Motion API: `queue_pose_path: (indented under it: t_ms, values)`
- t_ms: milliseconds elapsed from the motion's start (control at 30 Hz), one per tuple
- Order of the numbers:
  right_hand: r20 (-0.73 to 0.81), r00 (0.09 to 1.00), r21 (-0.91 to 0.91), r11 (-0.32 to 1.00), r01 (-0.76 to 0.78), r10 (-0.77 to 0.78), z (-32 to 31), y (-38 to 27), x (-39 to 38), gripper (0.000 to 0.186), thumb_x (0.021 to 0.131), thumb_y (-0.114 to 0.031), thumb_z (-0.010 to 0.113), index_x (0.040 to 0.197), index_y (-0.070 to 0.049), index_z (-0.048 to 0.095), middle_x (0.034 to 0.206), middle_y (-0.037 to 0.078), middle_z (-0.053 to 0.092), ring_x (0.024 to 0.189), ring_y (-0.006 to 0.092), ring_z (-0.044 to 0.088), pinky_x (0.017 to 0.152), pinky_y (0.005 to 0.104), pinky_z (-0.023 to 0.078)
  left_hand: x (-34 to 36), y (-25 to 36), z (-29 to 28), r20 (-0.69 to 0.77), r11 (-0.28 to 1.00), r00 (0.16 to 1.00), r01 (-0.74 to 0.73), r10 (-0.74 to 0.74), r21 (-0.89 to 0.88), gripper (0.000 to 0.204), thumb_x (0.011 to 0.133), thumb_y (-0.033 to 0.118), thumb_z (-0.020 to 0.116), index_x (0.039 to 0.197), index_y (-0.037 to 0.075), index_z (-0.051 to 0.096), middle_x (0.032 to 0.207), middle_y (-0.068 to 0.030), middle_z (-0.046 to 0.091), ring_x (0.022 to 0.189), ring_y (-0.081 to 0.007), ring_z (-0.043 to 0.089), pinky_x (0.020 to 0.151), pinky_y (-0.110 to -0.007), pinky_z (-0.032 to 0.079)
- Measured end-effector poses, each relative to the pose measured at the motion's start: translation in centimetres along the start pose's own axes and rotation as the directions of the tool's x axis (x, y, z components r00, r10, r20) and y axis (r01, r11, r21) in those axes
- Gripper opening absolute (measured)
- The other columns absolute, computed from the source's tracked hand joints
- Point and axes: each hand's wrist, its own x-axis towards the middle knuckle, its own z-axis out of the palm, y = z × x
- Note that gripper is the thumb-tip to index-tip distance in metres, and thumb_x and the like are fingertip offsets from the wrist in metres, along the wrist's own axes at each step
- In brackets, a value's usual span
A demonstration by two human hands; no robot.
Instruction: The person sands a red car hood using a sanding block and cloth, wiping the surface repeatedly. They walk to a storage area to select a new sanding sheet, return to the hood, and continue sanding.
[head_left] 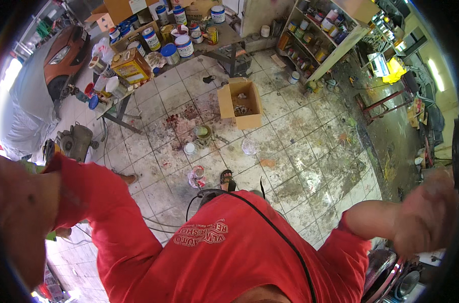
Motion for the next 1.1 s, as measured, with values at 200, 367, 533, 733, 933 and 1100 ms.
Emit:
queue_pose_path:
  t_ms: [200, 367, 533, 733, 933, 1100]
  values:
    - [-0.108, -0.005, 0.391, 0.038, -0.920, 0.994, 16.9, 9.0, -18.2, 0.026, 0.102, -0.023, 0.063, 0.117, -0.006, 0.074, 0.109, 0.006, 0.074, 0.069, 0.0043, 0.048, 0.059, 0.0223, 0.040, -13.2, -6.3, 13.0, -0.036, 0.422, 0.428, 0.869, -0.903, -0.257, 0.029, 0.094, 0.022, 0.071, 0.116, 0.004, 0.072, 0.104, -0.0091, 0.073, 0.073, -0.0142, 0.061, 0.063, -0.032, 0.049]
    - [0.669, -0.373, -0.614, 0.196, -0.765, 0.642, 23.8, 5.8, -61.5, 0.033, 0.092, -0.035, 0.070, 0.108, -0.008, 0.079, 0.097, 0.020, 0.076, 0.087, 0.0313, 0.075, 0.077, 0.0467, 0.056, -31.8, -7.6, 26.1, 0.529, 0.189, -0.159, 0.817, -0.833, 0.544, 0.040, 0.091, 0.037, 0.078, 0.119, 0.009, 0.076, 0.119, -0.0143, 0.077, 0.093, -0.0313, 0.075, 0.082, -0.043, 0.058]
    - [0.639, -0.727, -0.584, -0.455, -0.672, 0.253, 28.6, 5.8, -60.6, 0.033, 0.094, -0.035, 0.069, 0.111, -0.007, 0.078, 0.102, 0.016, 0.076, 0.086, 0.0299, 0.075, 0.072, 0.0435, 0.058, -37.9, -10.0, 31.1, 0.599, 0.012, -0.363, 0.848, -0.713, 0.529, 0.058, 0.089, 0.046, 0.077, 0.133, 0.010, 0.070, 0.123, -0.0212, 0.073, 0.116, -0.0396, 0.070, 0.099, -0.050, 0.055]
    - [0.728, -0.505, -0.252, -0.504, -0.826, 0.465, 35.1, 26.7, -54.7, 0.034, 0.096, -0.034, 0.068, 0.114, -0.006, 0.076, 0.108, 0.011, 0.077, 0.085, 0.0283, 0.076, 0.065, 0.0396, 0.060, -31.1, -22.4, 36.3, 0.529, 0.063, -0.327, 0.804, -0.783, 0.591, 0.056, 0.090, 0.042, 0.076, 0.133, 0.008, 0.069, 0.118, -0.0266, 0.073, 0.110, -0.0433, 0.070, 0.095, -0.051, 0.056]
    - [0.505, -0.377, -0.036, -0.417, -0.908, 0.777, 40.2, 45.3, -44.7, 0.046, 0.099, -0.029, 0.072, 0.136, -0.004, 0.065, 0.109, 0.007, 0.076, 0.081, 0.0138, 0.072, 0.061, 0.0295, 0.053, -25.4, -32.2, 41.6, 0.569, 0.111, -0.168, 0.900, -0.805, 0.422, 0.056, 0.092, 0.040, 0.074, 0.139, 0.010, 0.066, 0.123, -0.0227, 0.073, 0.110, -0.0426, 0.070, 0.096, -0.049, 0.055]
    - [0.455, -0.415, 0.032, -0.480, -0.877, 0.788, 40.9, 46.9, -41.8, 0.049, 0.099, -0.028, 0.072, 0.141, -0.005, 0.063, 0.119, 0.007, 0.075, 0.087, 0.0152, 0.073, 0.065, 0.0276, 0.052, -21.0, -39.6, 43.1, 0.690, 0.170, -0.191, 0.892, -0.698, 0.420, 0.055, 0.092, 0.039, 0.074, 0.138, 0.010, 0.066, 0.122, -0.0242, 0.072, 0.113, -0.0434, 0.069, 0.099, -0.050, 0.054]
